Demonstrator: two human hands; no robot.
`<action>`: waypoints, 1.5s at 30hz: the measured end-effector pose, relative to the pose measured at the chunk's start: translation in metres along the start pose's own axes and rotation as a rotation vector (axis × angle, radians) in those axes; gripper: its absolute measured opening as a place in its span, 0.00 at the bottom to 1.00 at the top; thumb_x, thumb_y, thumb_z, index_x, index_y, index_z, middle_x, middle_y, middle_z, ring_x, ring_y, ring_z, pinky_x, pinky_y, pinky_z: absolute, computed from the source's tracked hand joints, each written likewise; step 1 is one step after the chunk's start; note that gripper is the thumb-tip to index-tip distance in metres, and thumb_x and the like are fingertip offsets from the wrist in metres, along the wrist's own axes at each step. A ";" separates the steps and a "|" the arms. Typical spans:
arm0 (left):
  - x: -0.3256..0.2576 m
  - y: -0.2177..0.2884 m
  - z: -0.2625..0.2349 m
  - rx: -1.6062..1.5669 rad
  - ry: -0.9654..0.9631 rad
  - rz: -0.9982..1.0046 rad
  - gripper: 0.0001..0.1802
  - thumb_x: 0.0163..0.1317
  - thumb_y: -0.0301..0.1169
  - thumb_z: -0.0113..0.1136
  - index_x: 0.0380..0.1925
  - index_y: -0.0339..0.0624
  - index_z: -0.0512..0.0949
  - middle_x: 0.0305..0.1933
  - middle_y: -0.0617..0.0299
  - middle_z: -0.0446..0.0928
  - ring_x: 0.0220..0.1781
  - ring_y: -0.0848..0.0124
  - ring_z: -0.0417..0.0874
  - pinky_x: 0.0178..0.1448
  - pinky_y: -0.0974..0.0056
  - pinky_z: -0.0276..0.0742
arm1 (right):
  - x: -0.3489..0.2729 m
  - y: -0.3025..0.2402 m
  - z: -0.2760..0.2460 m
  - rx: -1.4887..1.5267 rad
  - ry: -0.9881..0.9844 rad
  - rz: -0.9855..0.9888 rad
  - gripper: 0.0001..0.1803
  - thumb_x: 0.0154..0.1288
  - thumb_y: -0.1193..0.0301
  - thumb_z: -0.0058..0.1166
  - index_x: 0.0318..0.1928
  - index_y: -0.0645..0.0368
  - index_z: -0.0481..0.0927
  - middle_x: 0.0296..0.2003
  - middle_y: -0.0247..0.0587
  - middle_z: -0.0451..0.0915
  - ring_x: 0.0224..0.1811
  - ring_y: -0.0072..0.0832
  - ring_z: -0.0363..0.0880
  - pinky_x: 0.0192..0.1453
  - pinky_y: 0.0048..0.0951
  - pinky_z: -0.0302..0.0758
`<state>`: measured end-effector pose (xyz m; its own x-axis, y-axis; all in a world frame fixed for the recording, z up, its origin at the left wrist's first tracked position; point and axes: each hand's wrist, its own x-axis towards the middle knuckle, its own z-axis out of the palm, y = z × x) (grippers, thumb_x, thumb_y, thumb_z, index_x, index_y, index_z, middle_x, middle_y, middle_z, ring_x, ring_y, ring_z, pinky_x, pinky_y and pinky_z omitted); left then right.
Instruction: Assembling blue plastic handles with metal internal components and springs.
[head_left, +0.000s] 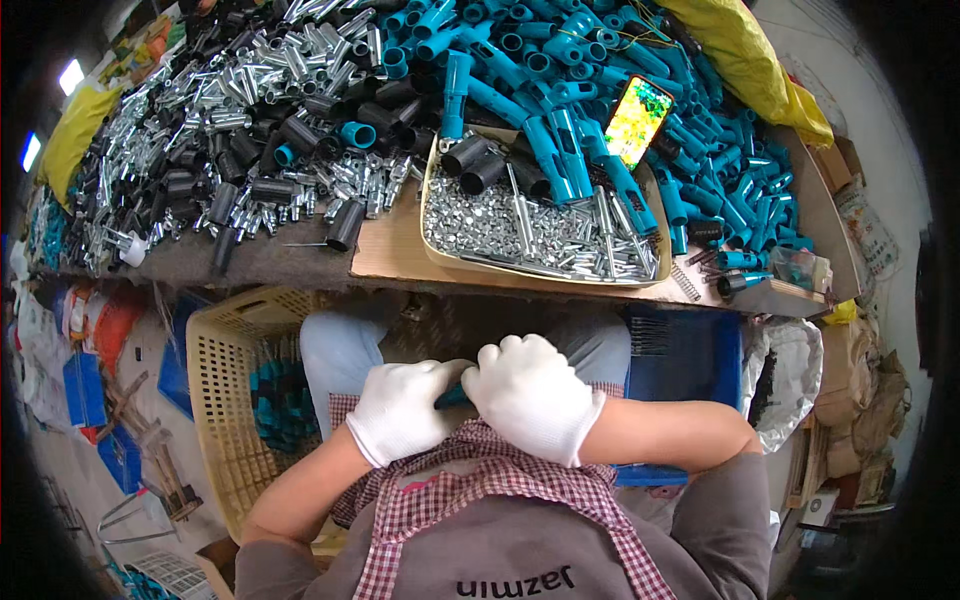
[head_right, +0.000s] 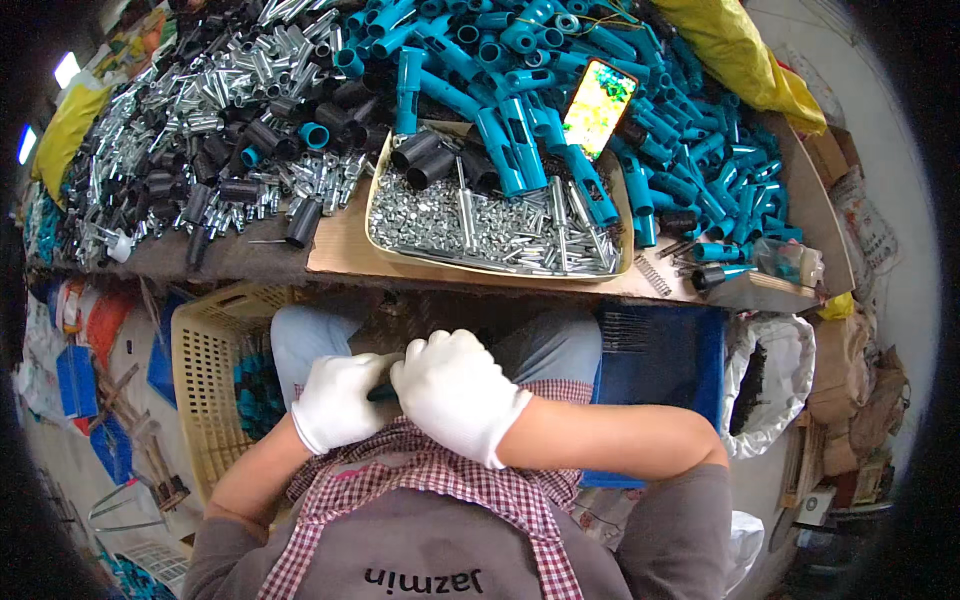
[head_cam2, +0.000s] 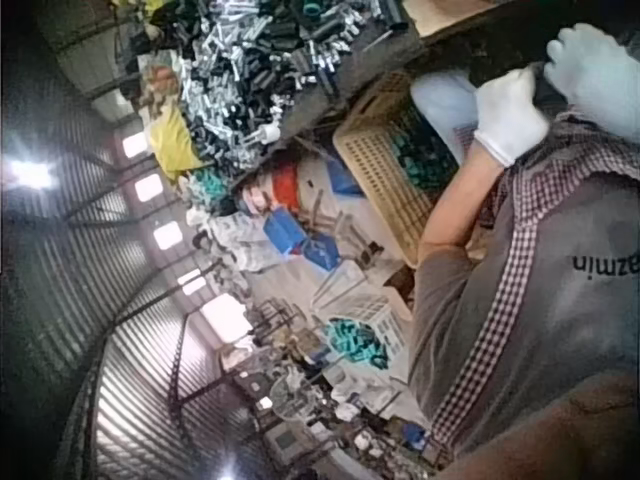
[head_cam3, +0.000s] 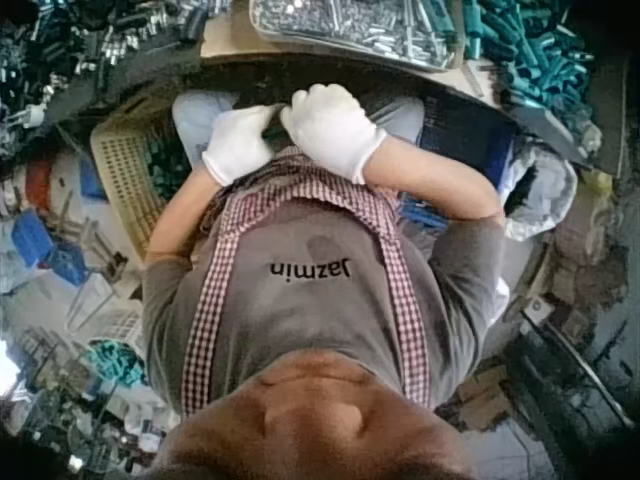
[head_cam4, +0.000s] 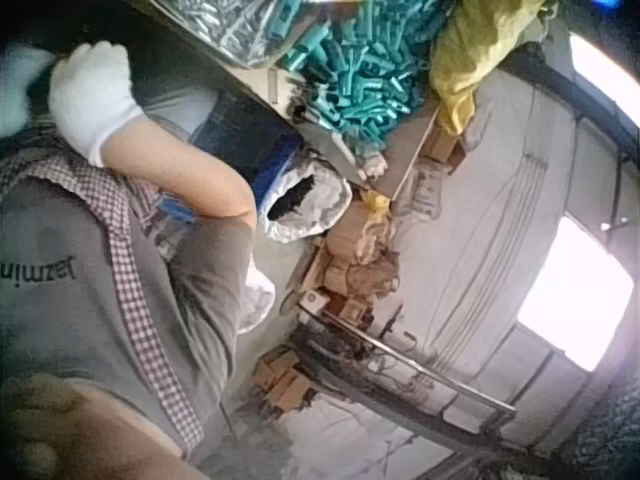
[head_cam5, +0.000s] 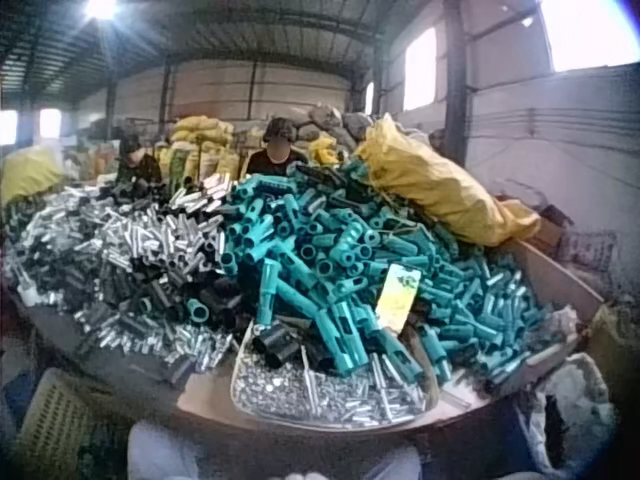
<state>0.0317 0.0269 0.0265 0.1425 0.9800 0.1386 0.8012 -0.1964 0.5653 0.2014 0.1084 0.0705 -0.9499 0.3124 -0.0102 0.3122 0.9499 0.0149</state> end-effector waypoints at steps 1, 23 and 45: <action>-0.002 0.002 -0.002 -0.001 0.002 0.000 0.20 0.52 0.44 0.69 0.44 0.49 0.82 0.31 0.56 0.84 0.32 0.56 0.86 0.34 0.54 0.81 | 0.000 0.004 0.003 -0.002 -0.001 -0.001 0.06 0.55 0.69 0.58 0.31 0.58 0.82 0.29 0.46 0.81 0.32 0.42 0.82 0.35 0.41 0.77; 0.017 0.015 -0.014 -0.067 -0.043 0.133 0.23 0.46 0.31 0.72 0.46 0.44 0.81 0.41 0.52 0.82 0.42 0.53 0.84 0.44 0.55 0.80 | -0.014 0.063 -0.002 0.886 -0.106 0.210 0.22 0.65 0.55 0.60 0.45 0.63 0.84 0.32 0.53 0.84 0.35 0.44 0.85 0.43 0.38 0.80; 0.002 0.011 0.000 -0.156 0.216 -0.073 0.26 0.46 0.28 0.73 0.48 0.39 0.81 0.44 0.48 0.82 0.44 0.49 0.84 0.47 0.55 0.80 | 0.004 0.258 -0.018 -0.070 0.810 0.626 0.21 0.62 0.70 0.57 0.56 0.57 0.77 0.38 0.50 0.82 0.42 0.50 0.82 0.46 0.46 0.77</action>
<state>0.0404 0.0265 0.0330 -0.0532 0.9657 0.2540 0.7032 -0.1444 0.6962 0.2777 0.3550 0.0925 -0.3498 0.6259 0.6970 0.7782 0.6084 -0.1558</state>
